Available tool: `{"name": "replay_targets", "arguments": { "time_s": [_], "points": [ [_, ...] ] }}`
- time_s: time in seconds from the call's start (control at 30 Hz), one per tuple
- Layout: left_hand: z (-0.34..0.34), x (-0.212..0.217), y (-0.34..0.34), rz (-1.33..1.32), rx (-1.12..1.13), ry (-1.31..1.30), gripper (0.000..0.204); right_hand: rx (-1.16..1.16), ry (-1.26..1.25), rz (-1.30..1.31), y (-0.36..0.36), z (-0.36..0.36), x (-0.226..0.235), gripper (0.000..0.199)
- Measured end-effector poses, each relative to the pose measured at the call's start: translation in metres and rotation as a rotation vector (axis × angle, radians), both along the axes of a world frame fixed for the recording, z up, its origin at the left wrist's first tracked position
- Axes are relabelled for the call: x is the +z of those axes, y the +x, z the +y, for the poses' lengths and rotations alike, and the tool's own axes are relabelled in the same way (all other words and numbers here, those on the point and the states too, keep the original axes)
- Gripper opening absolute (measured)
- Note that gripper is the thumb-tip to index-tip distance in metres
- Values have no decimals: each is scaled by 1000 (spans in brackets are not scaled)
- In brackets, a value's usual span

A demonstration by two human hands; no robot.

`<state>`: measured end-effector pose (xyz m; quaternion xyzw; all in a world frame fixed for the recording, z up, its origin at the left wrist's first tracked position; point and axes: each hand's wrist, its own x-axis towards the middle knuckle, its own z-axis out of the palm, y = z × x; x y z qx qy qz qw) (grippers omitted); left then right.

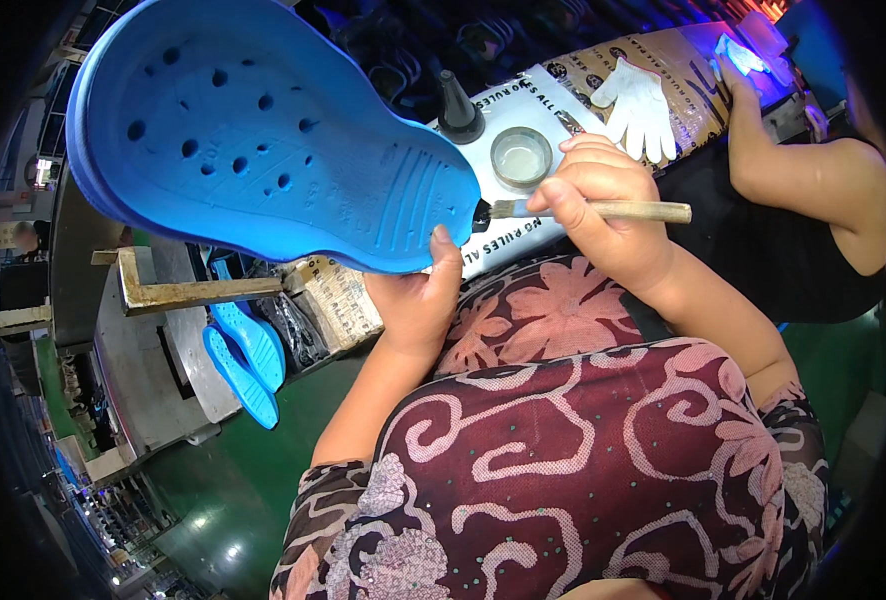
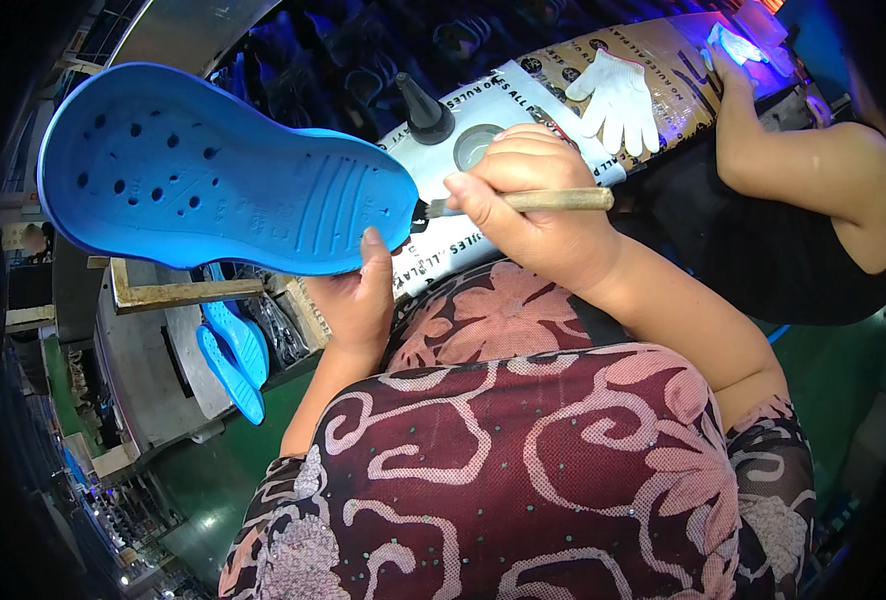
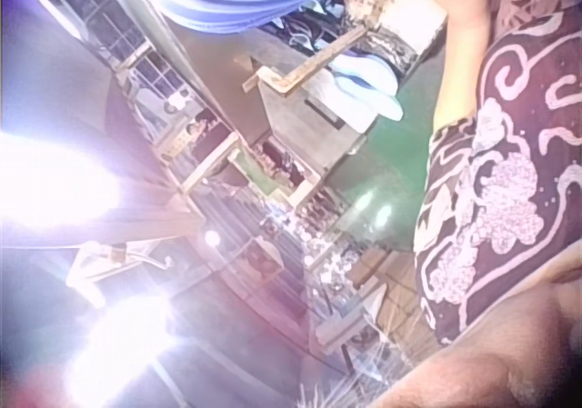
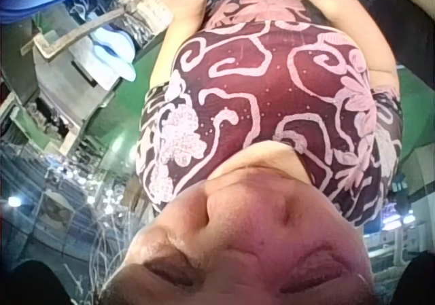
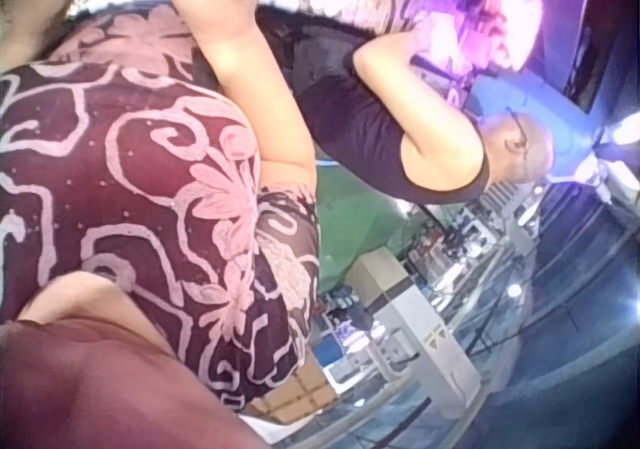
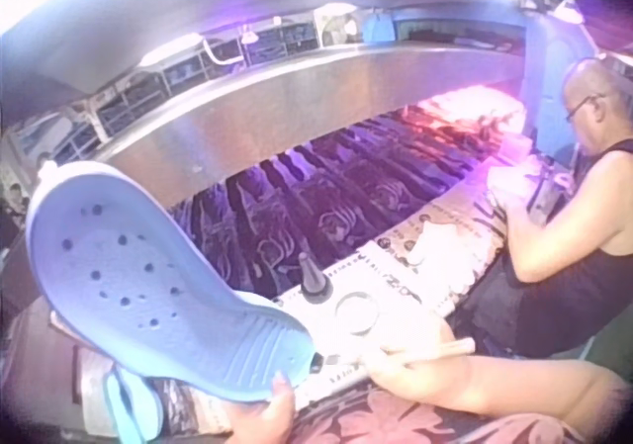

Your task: The person applies adhesive to shoe soles with a brush and places the soles onto an upper conveyor belt.

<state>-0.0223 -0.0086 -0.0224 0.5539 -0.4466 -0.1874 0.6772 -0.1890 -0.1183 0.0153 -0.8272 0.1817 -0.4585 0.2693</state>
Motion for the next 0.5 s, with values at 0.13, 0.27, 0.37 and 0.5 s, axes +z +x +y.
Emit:
{"name": "replay_targets", "arguments": {
  "time_s": [0.13,0.27,0.37,0.5],
  "points": [
    [-1,1,1,-4,-26,33,27,75,-60,-32,11,3,-1,18],
    [-4,0,4,-141,-3,-43,28,89,-69,4,7,4,-1,18],
    [-3,-6,6,-144,1,-59,27,75,-41,-10,6,3,0,19],
    [-6,-3,5,-119,-16,-82,26,70,-73,-45,15,1,0,19]
  ]
}}
